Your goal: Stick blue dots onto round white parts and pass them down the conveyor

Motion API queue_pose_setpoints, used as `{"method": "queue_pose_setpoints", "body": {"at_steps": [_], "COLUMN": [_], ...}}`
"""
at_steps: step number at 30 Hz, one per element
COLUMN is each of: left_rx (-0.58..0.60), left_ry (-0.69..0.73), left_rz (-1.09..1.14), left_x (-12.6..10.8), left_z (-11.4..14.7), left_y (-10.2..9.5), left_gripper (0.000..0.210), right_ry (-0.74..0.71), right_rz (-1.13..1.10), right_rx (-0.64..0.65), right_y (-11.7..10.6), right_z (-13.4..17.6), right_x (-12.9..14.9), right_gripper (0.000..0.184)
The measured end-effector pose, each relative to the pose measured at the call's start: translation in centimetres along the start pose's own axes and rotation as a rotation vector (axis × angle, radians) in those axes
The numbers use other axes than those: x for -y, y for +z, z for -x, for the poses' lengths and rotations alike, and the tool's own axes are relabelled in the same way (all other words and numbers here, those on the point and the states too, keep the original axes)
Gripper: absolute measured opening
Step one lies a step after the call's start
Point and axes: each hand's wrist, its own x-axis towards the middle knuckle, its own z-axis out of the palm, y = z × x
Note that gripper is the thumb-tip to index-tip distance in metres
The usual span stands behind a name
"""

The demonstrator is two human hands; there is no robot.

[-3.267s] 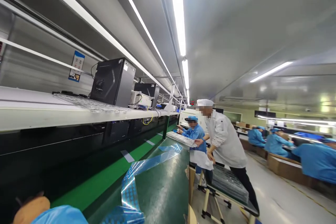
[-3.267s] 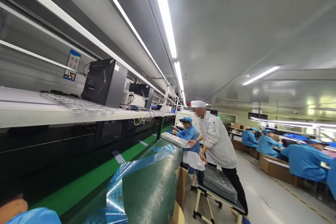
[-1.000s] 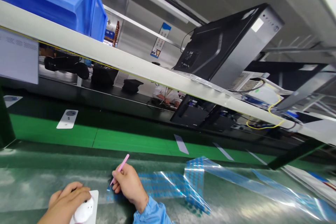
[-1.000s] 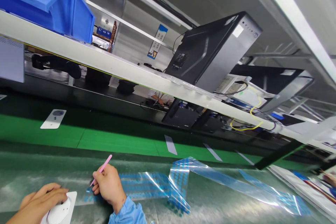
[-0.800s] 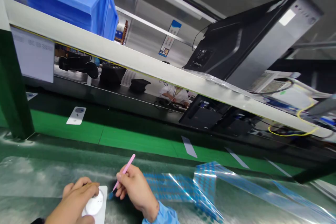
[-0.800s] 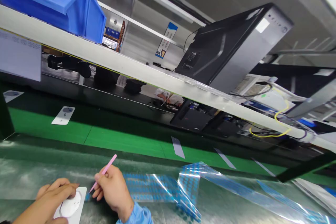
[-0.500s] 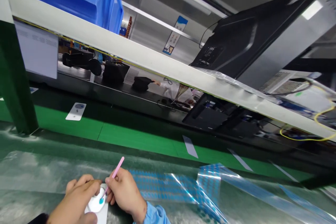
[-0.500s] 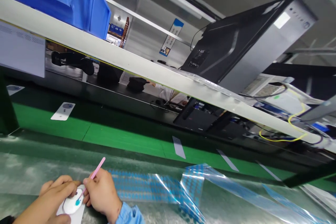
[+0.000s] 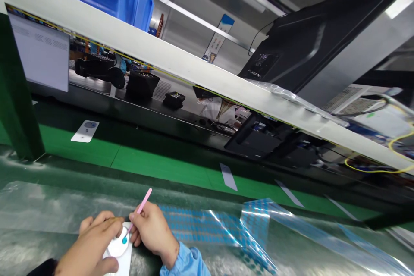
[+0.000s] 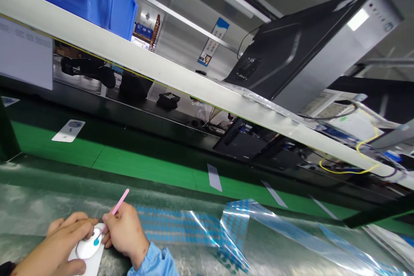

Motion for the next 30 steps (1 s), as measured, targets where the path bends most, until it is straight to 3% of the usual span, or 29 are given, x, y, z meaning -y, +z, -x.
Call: {"method": "queue_pose_setpoints", "body": {"at_steps": [10, 16, 24, 30], "left_rx": [0.017, -0.048, 0.034, 0.011], "left_ry": [0.007, 0.001, -0.024, -0.005], "left_rz": [-0.008, 0.026, -0.027, -0.004], "left_x": [0.08, 0.21, -0.38, -0.27], "left_z": [0.05, 0.06, 0.19, 0.25], "left_y": [0.09, 0.38, -0.31, -0.23], "left_gripper": [0.059, 0.057, 0.061, 0.063], "right_ry": [0.007, -0.005, -0.013, -0.031], "right_rz": [-0.014, -0.016, 0.010, 0.048], "right_rx": [-0.005, -0.011, -0.027, -0.040], "right_y": [0.10, 0.06, 0.17, 0.17], "right_z": [0.31, 0.32, 0.59, 0.66], "right_x": [0.33, 0.10, 0.32, 0.39], "right_gripper": [0.018, 0.019, 0.020, 0.018]}}
